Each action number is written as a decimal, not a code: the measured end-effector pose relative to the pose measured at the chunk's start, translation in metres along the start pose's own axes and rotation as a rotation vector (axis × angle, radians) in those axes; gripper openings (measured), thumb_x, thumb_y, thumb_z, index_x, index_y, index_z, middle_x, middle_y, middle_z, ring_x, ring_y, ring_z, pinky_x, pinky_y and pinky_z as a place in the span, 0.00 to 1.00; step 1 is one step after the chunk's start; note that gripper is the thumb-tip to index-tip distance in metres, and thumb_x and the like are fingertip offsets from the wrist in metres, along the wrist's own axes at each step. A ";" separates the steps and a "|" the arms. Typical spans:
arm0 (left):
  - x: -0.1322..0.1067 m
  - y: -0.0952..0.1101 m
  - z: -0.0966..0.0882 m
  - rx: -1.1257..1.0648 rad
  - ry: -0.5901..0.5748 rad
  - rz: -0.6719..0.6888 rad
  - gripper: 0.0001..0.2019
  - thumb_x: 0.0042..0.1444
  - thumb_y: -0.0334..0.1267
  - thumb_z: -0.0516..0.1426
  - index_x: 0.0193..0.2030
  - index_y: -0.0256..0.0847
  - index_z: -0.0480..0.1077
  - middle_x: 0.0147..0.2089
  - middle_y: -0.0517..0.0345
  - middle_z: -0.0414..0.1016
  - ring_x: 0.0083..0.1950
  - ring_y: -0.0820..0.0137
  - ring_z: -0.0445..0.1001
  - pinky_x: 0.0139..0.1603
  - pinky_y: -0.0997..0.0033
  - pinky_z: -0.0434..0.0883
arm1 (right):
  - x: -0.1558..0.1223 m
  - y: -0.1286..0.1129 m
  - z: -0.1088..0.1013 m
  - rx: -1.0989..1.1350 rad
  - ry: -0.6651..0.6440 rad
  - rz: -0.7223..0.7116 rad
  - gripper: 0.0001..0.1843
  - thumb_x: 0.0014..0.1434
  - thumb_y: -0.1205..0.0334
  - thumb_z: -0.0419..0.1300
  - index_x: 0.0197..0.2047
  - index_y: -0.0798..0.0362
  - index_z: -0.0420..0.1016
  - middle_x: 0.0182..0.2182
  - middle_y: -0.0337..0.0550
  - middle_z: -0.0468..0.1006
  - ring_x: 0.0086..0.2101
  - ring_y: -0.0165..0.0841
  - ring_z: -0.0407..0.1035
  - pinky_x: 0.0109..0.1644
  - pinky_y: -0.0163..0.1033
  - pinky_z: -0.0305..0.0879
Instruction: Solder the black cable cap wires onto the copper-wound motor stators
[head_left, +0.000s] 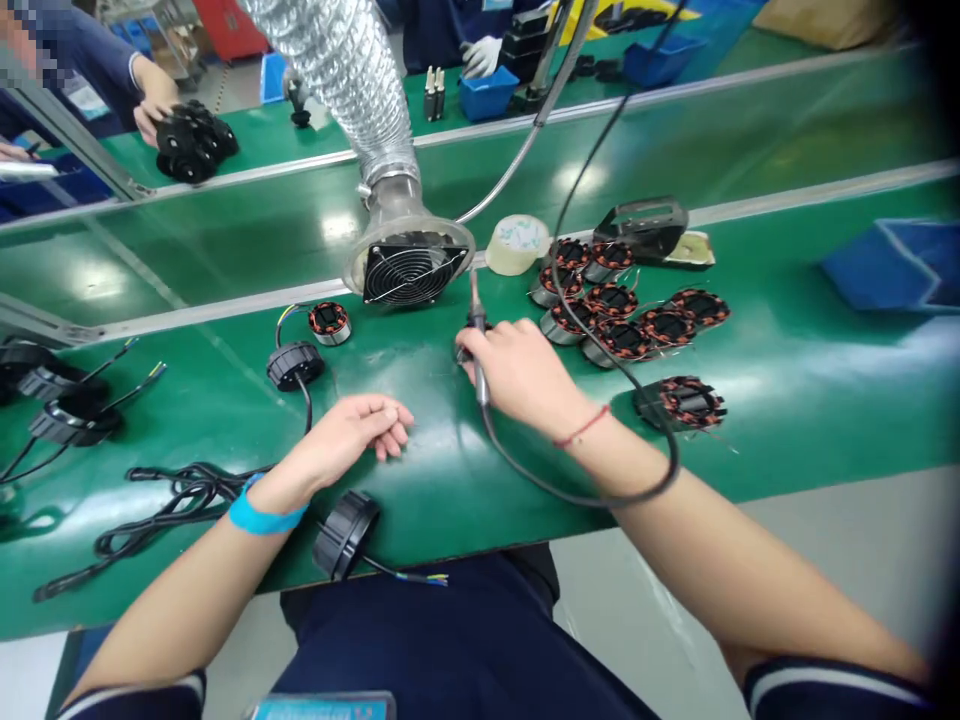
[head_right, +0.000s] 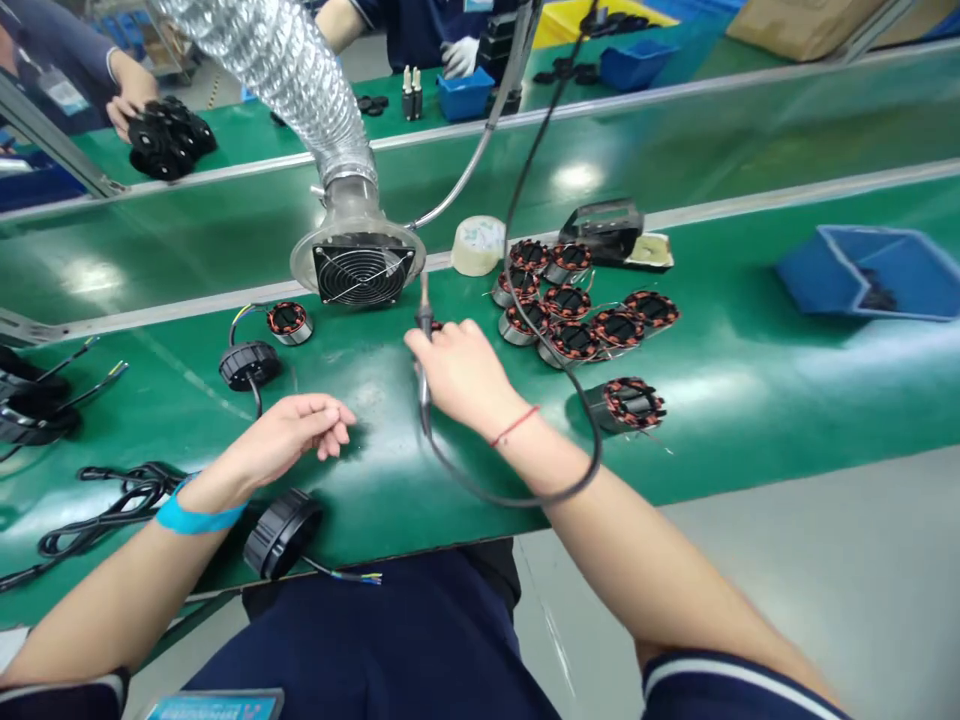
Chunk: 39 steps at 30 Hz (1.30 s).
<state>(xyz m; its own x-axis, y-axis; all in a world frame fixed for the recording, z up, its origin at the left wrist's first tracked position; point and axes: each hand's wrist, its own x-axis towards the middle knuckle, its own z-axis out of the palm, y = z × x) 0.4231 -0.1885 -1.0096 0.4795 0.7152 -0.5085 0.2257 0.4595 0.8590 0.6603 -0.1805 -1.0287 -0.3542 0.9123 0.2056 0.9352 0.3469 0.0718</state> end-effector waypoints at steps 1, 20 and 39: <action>0.007 -0.001 -0.002 0.018 0.044 0.013 0.11 0.54 0.41 0.58 0.36 0.33 0.70 0.26 0.58 0.68 0.22 0.78 0.62 0.22 0.78 0.56 | -0.009 -0.014 -0.002 0.069 0.028 -0.031 0.11 0.62 0.64 0.55 0.47 0.56 0.71 0.31 0.49 0.78 0.35 0.43 0.70 0.38 0.45 0.53; 0.039 0.004 -0.010 -0.053 -0.075 -0.001 0.18 0.49 0.49 0.63 0.32 0.33 0.68 0.23 0.64 0.60 0.18 0.84 0.46 0.20 0.78 0.41 | -0.044 -0.063 0.036 0.822 0.214 -0.054 0.33 0.56 0.62 0.65 0.61 0.50 0.57 0.55 0.51 0.71 0.50 0.46 0.67 0.53 0.56 0.69; 0.028 -0.003 -0.009 0.154 -0.125 -0.003 0.24 0.52 0.59 0.59 0.29 0.36 0.64 0.24 0.64 0.59 0.20 0.82 0.48 0.20 0.77 0.44 | -0.045 -0.062 0.034 0.831 0.237 -0.033 0.34 0.55 0.62 0.67 0.61 0.53 0.57 0.52 0.52 0.73 0.46 0.44 0.65 0.50 0.52 0.69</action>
<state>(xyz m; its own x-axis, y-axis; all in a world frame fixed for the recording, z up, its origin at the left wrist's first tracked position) 0.4279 -0.1649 -1.0265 0.5786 0.6384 -0.5077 0.3497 0.3682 0.8615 0.6177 -0.2358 -1.0752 -0.2838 0.8618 0.4205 0.5842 0.5031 -0.6369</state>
